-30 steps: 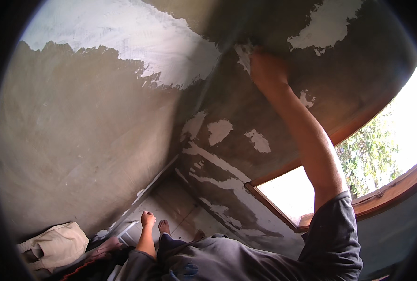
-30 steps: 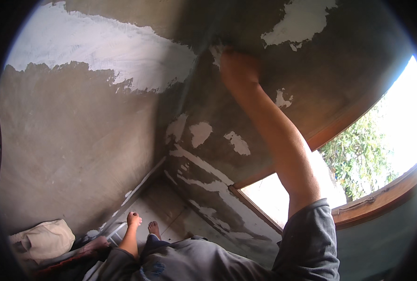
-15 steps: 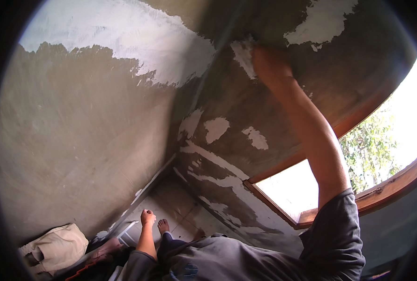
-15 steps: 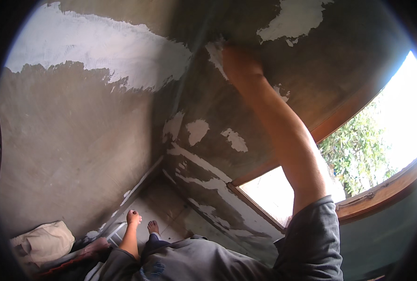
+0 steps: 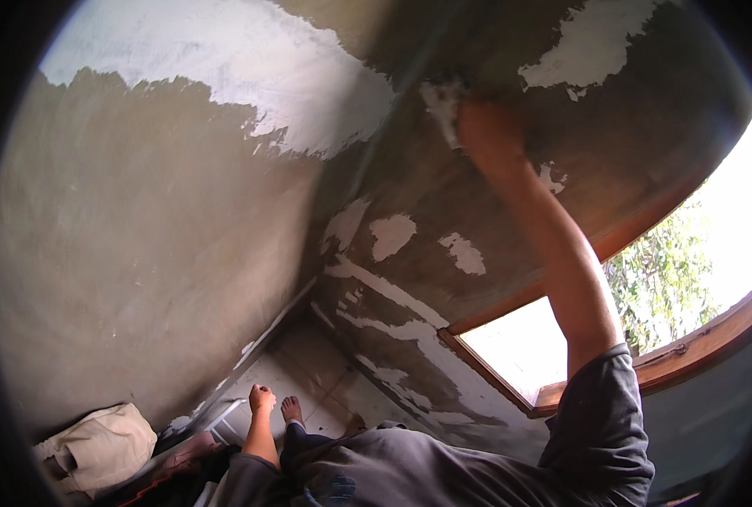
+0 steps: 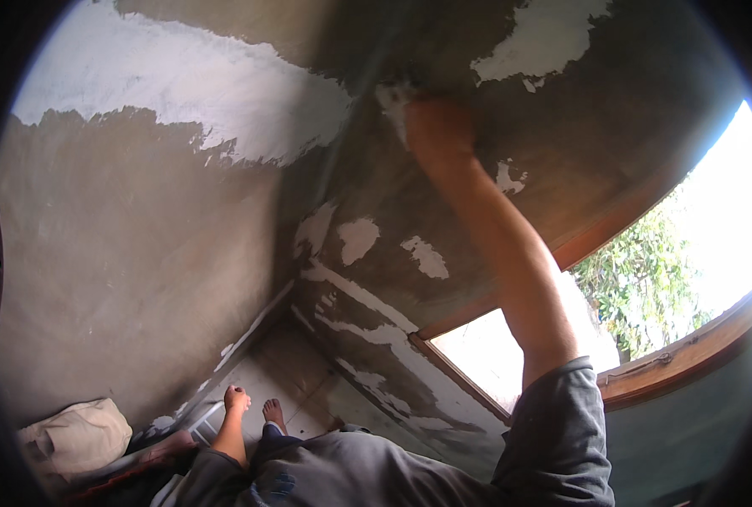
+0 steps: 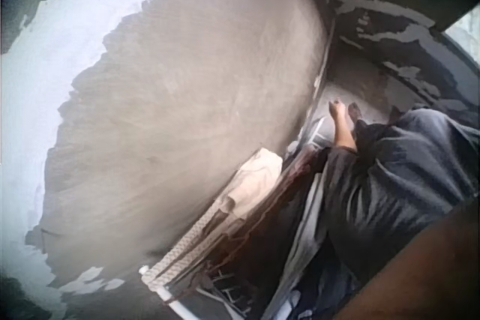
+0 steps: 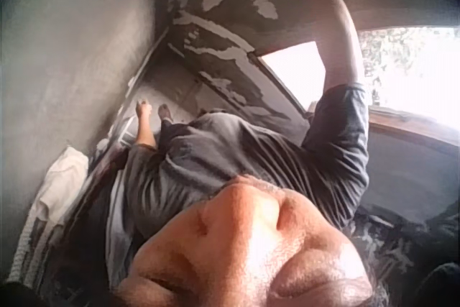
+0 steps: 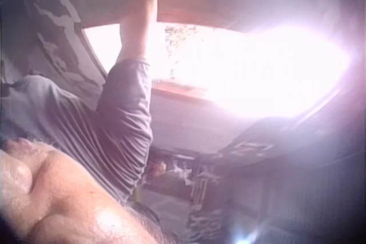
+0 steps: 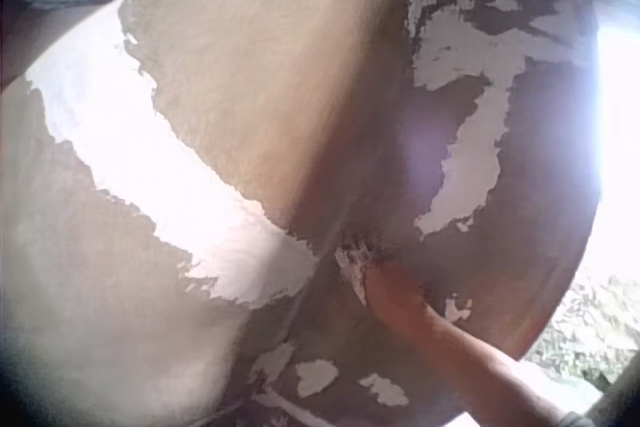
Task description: The person applies plaster to gaps and imperfections on a concrete wall using a scraper and then smooths the surface with their hand.
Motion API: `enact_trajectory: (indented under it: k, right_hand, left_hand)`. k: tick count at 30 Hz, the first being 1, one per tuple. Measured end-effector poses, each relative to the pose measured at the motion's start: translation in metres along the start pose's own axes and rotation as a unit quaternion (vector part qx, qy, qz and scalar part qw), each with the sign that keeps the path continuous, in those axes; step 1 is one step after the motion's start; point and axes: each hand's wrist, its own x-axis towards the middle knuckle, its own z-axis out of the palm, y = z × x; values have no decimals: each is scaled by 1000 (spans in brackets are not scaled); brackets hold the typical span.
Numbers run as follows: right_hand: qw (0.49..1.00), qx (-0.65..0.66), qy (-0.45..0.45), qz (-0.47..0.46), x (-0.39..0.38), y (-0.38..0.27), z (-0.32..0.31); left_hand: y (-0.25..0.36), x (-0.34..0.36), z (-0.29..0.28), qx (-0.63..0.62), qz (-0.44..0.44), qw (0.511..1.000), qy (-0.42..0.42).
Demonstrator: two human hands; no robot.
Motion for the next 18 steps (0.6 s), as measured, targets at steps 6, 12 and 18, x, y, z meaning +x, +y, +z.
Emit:
enact_trajectory:
  k: [6,12,18]
  right_hand:
    - [998,39,-34,-25,-29,-32,32]
    - [999,26,-36,0,-80,43,-41]
    - [997,-55,34,41,-104,102,-105]
  left_hand:
    - [8,5,-1,-16,-11,999,-27]
    - [-10,11,-2,-21,-46,998,-43]
    - [-21,20,-8,-23,-105,992,-66]
